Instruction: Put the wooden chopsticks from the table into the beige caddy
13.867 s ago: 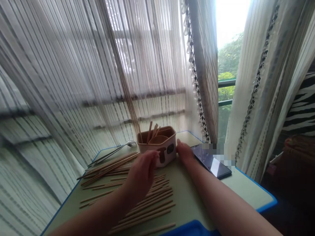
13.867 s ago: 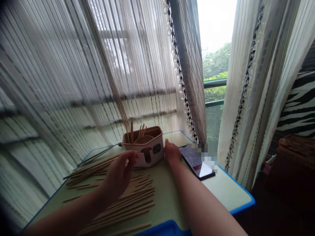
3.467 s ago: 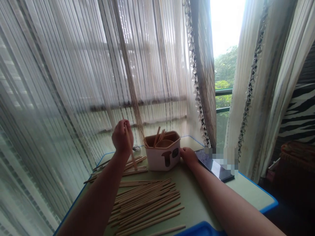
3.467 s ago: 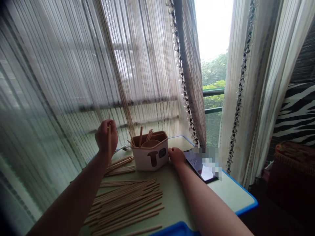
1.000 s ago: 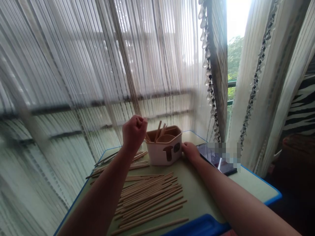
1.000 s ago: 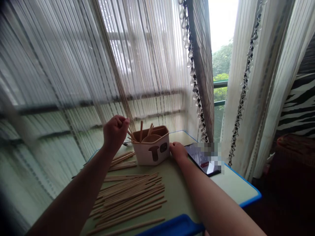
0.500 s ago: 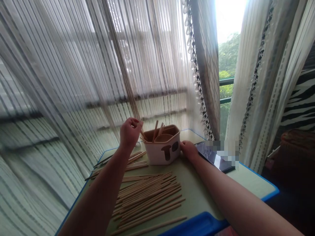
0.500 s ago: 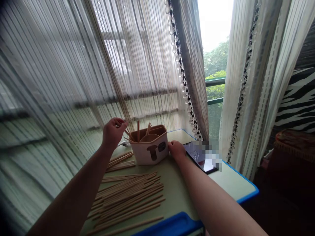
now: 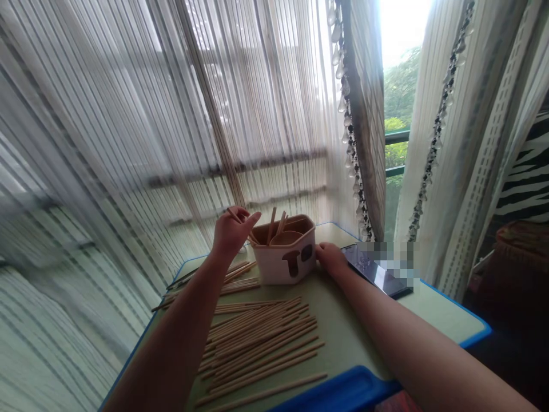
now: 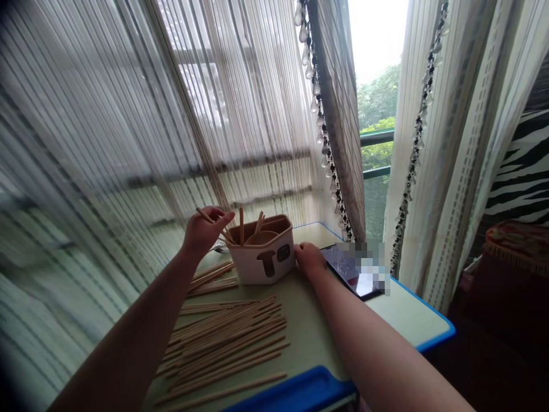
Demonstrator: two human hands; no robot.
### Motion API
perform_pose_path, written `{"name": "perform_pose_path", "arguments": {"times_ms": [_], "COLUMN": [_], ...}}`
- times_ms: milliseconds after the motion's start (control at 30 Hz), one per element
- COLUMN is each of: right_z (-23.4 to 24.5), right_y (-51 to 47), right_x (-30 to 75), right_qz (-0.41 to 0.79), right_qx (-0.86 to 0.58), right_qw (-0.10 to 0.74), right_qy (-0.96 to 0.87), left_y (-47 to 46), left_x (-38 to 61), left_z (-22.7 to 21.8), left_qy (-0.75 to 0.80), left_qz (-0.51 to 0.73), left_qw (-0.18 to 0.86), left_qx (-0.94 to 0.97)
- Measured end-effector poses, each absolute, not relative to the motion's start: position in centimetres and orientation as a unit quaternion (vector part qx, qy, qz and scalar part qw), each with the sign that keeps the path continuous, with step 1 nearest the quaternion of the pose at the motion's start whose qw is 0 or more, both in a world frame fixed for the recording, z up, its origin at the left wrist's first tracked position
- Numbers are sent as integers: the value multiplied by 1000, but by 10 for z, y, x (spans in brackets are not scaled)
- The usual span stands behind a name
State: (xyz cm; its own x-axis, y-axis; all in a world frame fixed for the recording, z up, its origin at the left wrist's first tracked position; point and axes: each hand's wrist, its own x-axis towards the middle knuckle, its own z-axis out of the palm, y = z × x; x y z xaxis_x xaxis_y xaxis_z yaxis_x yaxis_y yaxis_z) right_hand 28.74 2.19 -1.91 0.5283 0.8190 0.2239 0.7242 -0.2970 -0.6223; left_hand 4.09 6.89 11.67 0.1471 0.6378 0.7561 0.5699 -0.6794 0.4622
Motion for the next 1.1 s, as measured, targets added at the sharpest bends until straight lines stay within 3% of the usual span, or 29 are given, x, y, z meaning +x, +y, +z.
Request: {"name": "perform_pose_path", "arguments": {"times_ms": [300, 1100], "right_z": [-16, -19], "right_y": [20, 20], "right_x": [286, 286], "right_qz": [76, 71], "right_qx": [-803, -793], "right_qw": [344, 364], "right_qy": [-480, -484], "left_y": [50, 46], "left_x": [50, 55], "left_z": [121, 115], "left_qy": [350, 370], "left_qz": [605, 531], "left_qw": [-40, -42], "left_qx": [714, 761]}}
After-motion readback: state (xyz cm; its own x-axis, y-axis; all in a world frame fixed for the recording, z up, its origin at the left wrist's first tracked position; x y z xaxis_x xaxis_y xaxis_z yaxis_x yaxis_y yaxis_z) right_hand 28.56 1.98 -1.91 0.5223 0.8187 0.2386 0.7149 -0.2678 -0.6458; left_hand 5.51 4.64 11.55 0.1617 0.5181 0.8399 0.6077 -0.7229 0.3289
